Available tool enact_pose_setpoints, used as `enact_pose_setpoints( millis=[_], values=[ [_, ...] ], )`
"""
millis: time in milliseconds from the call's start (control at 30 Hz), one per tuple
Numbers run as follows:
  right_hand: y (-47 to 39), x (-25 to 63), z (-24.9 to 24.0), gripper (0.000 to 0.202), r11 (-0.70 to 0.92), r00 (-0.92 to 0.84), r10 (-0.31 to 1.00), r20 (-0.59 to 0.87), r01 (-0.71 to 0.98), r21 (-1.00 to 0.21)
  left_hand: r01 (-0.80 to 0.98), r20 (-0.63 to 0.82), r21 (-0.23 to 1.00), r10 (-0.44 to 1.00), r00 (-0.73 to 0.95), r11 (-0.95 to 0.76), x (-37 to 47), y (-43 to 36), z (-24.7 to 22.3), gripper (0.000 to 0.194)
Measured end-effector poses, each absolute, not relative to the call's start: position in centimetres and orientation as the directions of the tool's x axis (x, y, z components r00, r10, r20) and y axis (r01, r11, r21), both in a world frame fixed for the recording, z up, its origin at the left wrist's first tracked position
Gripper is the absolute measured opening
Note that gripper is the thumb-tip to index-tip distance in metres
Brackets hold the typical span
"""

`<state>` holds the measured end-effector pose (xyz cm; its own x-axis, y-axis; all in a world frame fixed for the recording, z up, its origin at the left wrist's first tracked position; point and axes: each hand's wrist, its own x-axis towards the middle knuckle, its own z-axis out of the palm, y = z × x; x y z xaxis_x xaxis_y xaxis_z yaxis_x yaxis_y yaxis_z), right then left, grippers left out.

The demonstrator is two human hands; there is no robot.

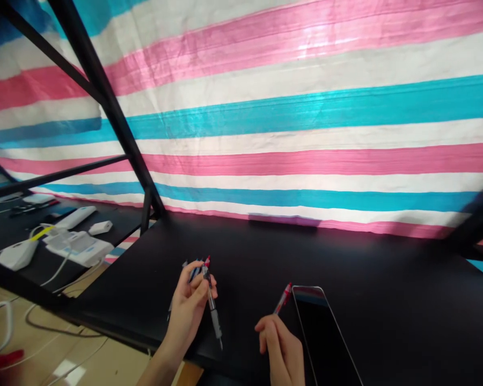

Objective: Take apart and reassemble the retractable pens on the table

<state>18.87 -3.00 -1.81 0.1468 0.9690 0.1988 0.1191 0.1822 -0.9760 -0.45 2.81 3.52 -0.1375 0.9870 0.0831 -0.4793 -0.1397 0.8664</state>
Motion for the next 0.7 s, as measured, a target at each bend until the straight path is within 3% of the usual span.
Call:
enact_pose_setpoints(
  millis=[167, 700],
  values=[
    [-3.0, 18.7, -1.1, 0.05, 0.187, 0.152, 0.965, 0.212, 0.164, -0.969, -0.468, 0.117, 0.871, 0.989, -0.092, -0.147, -0.6, 3.3, 4.0, 0.033],
    [-3.0, 18.7, -0.7, 0.046, 0.205, 0.133, 0.962, 0.237, 0.215, -0.955, -0.42, 0.076, 0.901, 0.992, -0.104, -0.113, -1.9, 5.4, 4.7, 0.033]
  ],
)
